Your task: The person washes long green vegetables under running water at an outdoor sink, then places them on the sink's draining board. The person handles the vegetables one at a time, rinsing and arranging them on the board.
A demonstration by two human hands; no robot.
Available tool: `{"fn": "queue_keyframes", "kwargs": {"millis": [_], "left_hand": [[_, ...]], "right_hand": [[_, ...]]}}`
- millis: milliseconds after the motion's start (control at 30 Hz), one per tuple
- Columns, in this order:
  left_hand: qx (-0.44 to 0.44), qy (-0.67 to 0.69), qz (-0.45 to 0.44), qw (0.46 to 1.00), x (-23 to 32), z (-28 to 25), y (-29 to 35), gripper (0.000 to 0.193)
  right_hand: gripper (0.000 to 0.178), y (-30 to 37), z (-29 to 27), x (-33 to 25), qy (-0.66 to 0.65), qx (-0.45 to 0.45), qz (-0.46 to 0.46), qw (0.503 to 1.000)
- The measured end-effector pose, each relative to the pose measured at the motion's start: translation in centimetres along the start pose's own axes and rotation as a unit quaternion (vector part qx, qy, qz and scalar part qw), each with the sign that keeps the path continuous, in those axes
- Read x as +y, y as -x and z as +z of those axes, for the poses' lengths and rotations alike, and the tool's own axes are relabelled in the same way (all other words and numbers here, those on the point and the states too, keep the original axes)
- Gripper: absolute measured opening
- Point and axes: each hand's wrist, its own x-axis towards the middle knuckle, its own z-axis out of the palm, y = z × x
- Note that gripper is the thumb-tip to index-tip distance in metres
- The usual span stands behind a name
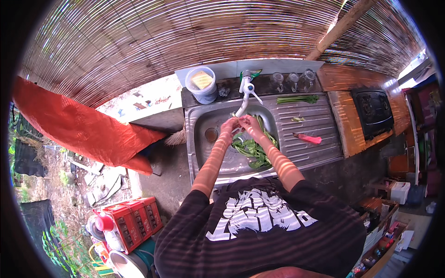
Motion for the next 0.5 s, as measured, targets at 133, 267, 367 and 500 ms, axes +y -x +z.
{"fn": "queue_keyframes", "kwargs": {"millis": [133, 267, 367, 500], "left_hand": [[0.098, 0.088, 0.031, 0.991, 3.4, -1.6, 0.7, 0.017], [0.12, 0.226, 0.089, 0.962, 5.5, -5.1, 0.5, 0.024], [0.13, 0.231, 0.142, 0.954, 6.8, -7.3, 1.5, 0.028], [0.16, 0.198, 0.187, 0.949, 7.9, -7.0, 4.5, 0.032]], "right_hand": [[0.017, 0.4, -1.8, -0.5, 0.06, -0.037, 0.022, 0.997], [0.02, 0.0, -2.7, -0.2, 0.136, -0.053, 0.005, 0.989], [0.024, -0.7, -2.2, -0.8, 0.174, -0.045, -0.008, 0.984], [0.025, -1.6, -0.7, -1.8, 0.165, -0.029, -0.017, 0.986]]}}
